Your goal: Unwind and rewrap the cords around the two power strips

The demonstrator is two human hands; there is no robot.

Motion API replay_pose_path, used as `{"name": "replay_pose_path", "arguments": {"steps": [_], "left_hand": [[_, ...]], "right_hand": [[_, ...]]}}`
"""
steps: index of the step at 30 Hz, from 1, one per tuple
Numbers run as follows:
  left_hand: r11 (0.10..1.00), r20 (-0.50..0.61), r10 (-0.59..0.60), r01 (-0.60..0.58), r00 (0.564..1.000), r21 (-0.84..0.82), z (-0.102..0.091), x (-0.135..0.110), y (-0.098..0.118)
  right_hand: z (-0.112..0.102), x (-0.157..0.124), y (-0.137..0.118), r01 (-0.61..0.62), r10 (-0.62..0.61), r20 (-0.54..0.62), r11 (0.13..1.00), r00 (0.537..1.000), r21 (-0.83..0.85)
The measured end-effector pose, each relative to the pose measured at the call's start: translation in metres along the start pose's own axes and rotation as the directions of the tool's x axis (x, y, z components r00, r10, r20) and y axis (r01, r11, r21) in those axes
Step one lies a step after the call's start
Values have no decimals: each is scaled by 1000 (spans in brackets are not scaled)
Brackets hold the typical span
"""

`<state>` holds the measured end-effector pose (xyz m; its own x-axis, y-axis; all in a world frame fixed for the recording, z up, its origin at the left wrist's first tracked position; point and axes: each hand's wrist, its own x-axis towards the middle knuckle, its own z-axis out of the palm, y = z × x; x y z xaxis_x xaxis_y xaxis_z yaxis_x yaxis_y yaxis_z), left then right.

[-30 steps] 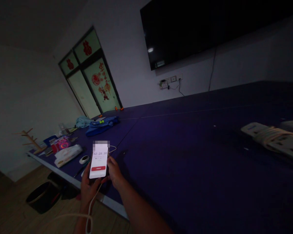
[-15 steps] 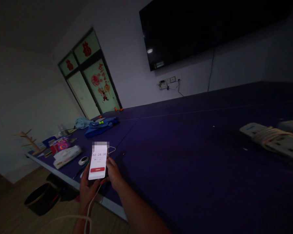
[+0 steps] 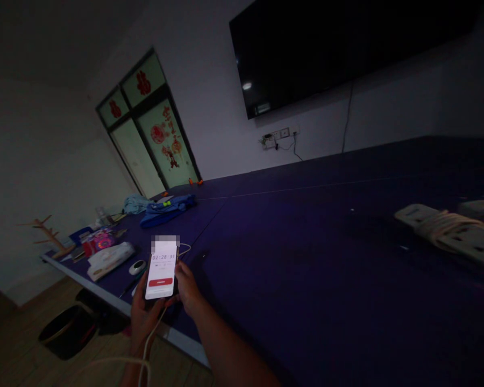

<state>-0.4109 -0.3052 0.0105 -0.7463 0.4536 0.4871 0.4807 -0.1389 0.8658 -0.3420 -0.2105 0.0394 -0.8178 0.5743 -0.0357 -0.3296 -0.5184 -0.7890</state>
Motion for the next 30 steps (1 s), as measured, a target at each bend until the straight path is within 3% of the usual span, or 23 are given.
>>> {"name": "replay_pose_path", "arguments": {"steps": [30], "left_hand": [[998, 3, 33, -33, 999, 56, -3, 1, -4]], "right_hand": [[-1, -2, -1, -9, 9, 15, 1000, 1000, 5]]}}
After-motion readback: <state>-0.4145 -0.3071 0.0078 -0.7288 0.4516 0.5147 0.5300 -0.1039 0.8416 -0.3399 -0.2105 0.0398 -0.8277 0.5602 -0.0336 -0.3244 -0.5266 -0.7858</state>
